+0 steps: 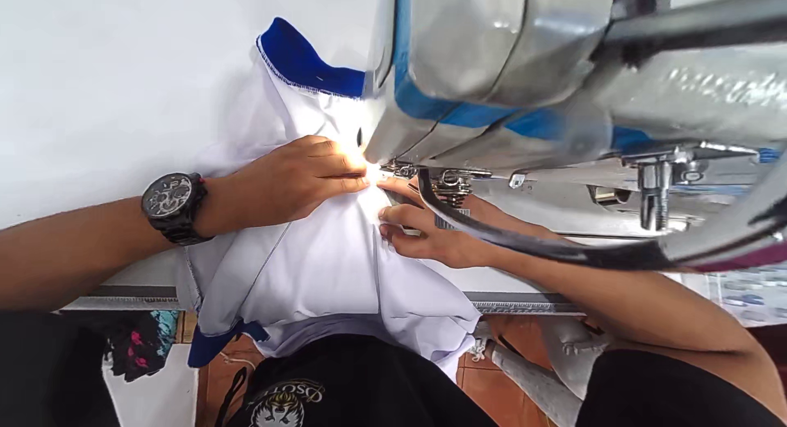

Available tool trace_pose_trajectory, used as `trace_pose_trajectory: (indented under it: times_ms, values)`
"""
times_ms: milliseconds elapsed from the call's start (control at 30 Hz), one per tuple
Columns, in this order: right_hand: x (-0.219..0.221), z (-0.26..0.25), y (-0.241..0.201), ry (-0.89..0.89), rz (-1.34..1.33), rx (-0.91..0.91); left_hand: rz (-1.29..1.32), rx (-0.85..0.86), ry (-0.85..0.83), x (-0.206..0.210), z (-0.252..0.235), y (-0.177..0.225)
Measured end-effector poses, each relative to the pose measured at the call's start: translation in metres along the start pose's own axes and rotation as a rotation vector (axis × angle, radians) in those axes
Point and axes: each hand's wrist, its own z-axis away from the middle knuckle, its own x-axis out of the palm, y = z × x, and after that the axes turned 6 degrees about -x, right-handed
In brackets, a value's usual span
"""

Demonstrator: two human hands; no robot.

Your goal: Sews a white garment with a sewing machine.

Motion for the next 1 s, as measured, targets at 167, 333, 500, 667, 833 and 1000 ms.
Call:
trace_pose_trajectory:
  times_ms: [167, 333, 500, 667, 833, 1000]
  values:
    - [-0.003, 0.002, 0.010, -0.035, -0.017, 0.038, -0.021, -0.002, 0.021, -0.002, -0.005, -0.010]
    - [-0.002, 0.002, 0.008, 0.008, 0.006, 0.061, -0.035, -0.016, 0.029, -0.004, -0.006, -0.009]
    - [0.001, 0.003, 0.009, -0.008, 0.032, 0.061, -0.054, -0.033, 0.020, -0.004, -0.007, -0.005]
    - [-0.001, -0.001, 0.009, 0.005, 0.016, 0.041, -0.057, -0.035, 0.016, -0.003, -0.006, -0.005]
    - [-0.001, -0.002, 0.007, 0.001, 0.029, 0.047, -0.065, -0.046, 0.011, -0.004, -0.007, -0.003]
    - [-0.001, -0.002, 0.005, 0.015, 0.036, 0.061, -0.080, -0.052, 0.000, -0.007, -0.008, -0.001]
